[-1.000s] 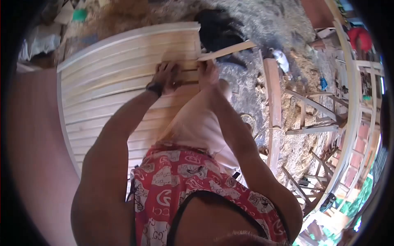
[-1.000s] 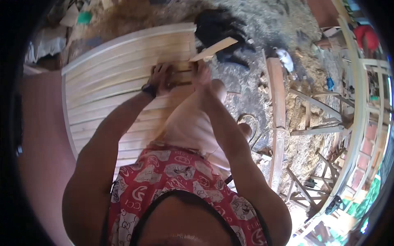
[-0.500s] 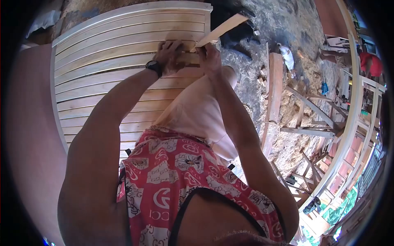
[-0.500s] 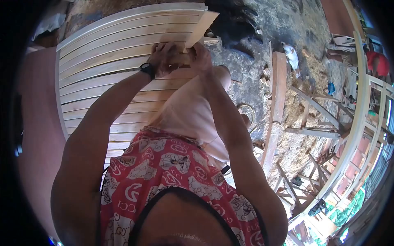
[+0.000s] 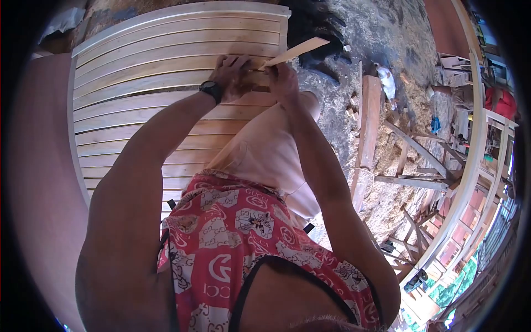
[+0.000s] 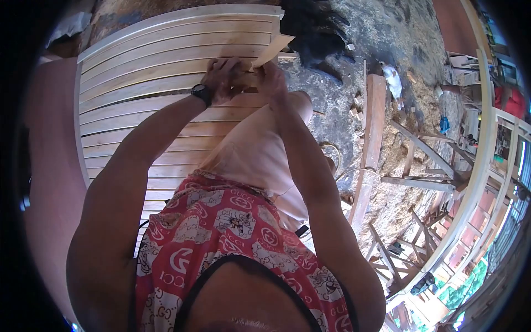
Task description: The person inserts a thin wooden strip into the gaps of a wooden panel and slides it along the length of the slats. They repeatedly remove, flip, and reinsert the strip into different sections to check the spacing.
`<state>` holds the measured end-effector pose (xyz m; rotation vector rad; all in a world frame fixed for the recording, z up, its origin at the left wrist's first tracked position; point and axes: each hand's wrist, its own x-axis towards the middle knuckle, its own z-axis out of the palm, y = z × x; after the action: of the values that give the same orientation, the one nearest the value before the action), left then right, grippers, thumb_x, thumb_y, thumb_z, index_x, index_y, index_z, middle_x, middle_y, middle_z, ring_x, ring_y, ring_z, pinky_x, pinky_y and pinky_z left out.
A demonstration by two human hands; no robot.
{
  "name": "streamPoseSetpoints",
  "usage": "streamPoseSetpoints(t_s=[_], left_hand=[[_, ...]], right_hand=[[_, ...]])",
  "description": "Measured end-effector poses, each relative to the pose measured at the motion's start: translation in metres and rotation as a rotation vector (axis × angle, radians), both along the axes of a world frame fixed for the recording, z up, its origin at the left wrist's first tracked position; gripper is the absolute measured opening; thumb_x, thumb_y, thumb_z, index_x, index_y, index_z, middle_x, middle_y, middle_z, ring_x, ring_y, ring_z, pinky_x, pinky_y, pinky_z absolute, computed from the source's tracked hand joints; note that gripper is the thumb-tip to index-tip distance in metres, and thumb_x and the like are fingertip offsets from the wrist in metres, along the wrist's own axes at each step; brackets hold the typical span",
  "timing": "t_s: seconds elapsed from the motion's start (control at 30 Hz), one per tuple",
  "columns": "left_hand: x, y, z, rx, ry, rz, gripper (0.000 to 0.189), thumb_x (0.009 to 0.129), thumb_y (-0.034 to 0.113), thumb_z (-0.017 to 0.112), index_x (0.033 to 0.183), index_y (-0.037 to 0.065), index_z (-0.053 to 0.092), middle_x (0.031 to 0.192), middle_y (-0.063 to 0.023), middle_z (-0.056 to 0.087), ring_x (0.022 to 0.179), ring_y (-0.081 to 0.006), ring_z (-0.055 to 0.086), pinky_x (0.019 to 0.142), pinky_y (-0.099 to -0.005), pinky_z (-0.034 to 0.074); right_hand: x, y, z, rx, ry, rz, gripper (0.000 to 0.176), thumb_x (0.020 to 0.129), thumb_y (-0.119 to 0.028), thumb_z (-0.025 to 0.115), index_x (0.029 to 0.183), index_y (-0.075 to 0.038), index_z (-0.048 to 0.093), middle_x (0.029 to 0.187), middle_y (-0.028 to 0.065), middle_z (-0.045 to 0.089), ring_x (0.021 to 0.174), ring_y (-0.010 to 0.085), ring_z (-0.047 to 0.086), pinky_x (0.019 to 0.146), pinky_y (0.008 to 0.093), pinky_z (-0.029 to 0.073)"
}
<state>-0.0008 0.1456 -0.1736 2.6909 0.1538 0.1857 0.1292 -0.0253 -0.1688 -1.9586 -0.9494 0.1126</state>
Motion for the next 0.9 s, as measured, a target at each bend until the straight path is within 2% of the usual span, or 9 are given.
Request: streamPoseSetpoints(t_s=[0.4,0.47,0.57,0.6,0.67,0.7,0.77,0.9], left_hand=[[0.0,0.001,0.001,-0.015,-0.016,-0.012,0.055,0.09,0.048,0.075,0.131,0.012,0.066,0.141,-0.0019,0.05,0.132,-0.026,0.048,0.114,-0.0497,0.031],[0.001,0.001,0.0,-0.006,0.075,-0.024,0.051,0.087,0.041,0.078,0.133,0.021,0.067,0.146,-0.0036,0.05,0.137,-0.0285,0.047,0.116,-0.0522,0.031],[0.001,0.001,-0.003,0.005,0.06,-0.026,0.049,0.087,0.041,0.078,0.132,0.023,0.068,0.148,-0.0039,0.049,0.138,-0.0286,0.046,0.116,-0.0529,0.031],[0.001,0.001,-0.004,0.005,0.06,-0.026,0.049,0.087,0.041,0.078,0.132,0.023,0.068,0.148,-0.0039,0.049,0.138,-0.0286,0.046,0.116,-0.0529,0.031],[0.001,0.0,-0.006,0.017,0.016,-0.005,0.051,0.087,0.043,0.078,0.133,0.022,0.068,0.149,-0.0046,0.048,0.139,-0.0292,0.045,0.116,-0.0533,0.031],[0.001,0.0,-0.006,0.017,0.016,-0.005,0.051,0.087,0.043,0.078,0.133,0.022,0.068,0.149,-0.0046,0.048,0.139,-0.0292,0.045,0.116,-0.0533,0.031],[0.001,0.001,-0.005,0.026,0.014,-0.014,0.062,0.088,0.046,0.075,0.139,0.012,0.063,0.146,-0.0048,0.048,0.136,-0.0287,0.045,0.114,-0.0521,0.032],[0.0,0.0,-0.002,0.019,-0.015,-0.014,0.061,0.088,0.046,0.075,0.137,0.012,0.064,0.145,-0.0046,0.048,0.136,-0.0292,0.045,0.114,-0.0521,0.032]], right_hand=[[-0.001,0.003,0.008,-0.004,-0.018,-0.002,0.011,0.096,-0.005,0.07,0.106,-0.003,0.069,0.09,0.0193,0.075,0.086,0.039,0.075,0.074,0.0455,0.058],[-0.001,0.003,0.009,-0.024,-0.03,0.0,0.013,0.095,-0.005,0.07,0.107,-0.003,0.069,0.092,0.0199,0.074,0.087,0.0385,0.075,0.074,0.0451,0.057],[-0.002,0.002,0.013,-0.02,-0.027,-0.006,0.017,0.093,-0.006,0.072,0.109,-0.002,0.069,0.094,0.0196,0.074,0.086,0.0372,0.075,0.073,0.0436,0.057],[-0.002,0.001,0.014,-0.02,-0.027,-0.006,0.017,0.093,-0.006,0.072,0.109,-0.002,0.069,0.094,0.0196,0.074,0.086,0.0372,0.075,0.073,0.0436,0.057],[-0.002,-0.001,0.015,-0.006,0.121,-0.011,0.025,0.088,-0.003,0.07,0.113,-0.004,0.068,0.1,0.0228,0.071,0.093,0.0441,0.07,0.078,0.0481,0.056],[-0.002,-0.001,0.015,-0.006,0.12,-0.011,0.025,0.088,-0.003,0.07,0.113,-0.004,0.068,0.1,0.0228,0.071,0.093,0.0441,0.07,0.078,0.0481,0.056],[0.001,-0.001,0.011,-0.008,0.039,-0.022,0.028,0.085,-0.001,0.07,0.113,-0.004,0.068,0.096,0.0216,0.071,0.087,0.0399,0.072,0.076,0.0451,0.057],[0.0,-0.002,0.013,0.001,0.109,-0.04,0.028,0.085,0.001,0.067,0.113,-0.003,0.068,0.093,0.0216,0.071,0.085,0.0412,0.072,0.075,0.0443,0.057]])
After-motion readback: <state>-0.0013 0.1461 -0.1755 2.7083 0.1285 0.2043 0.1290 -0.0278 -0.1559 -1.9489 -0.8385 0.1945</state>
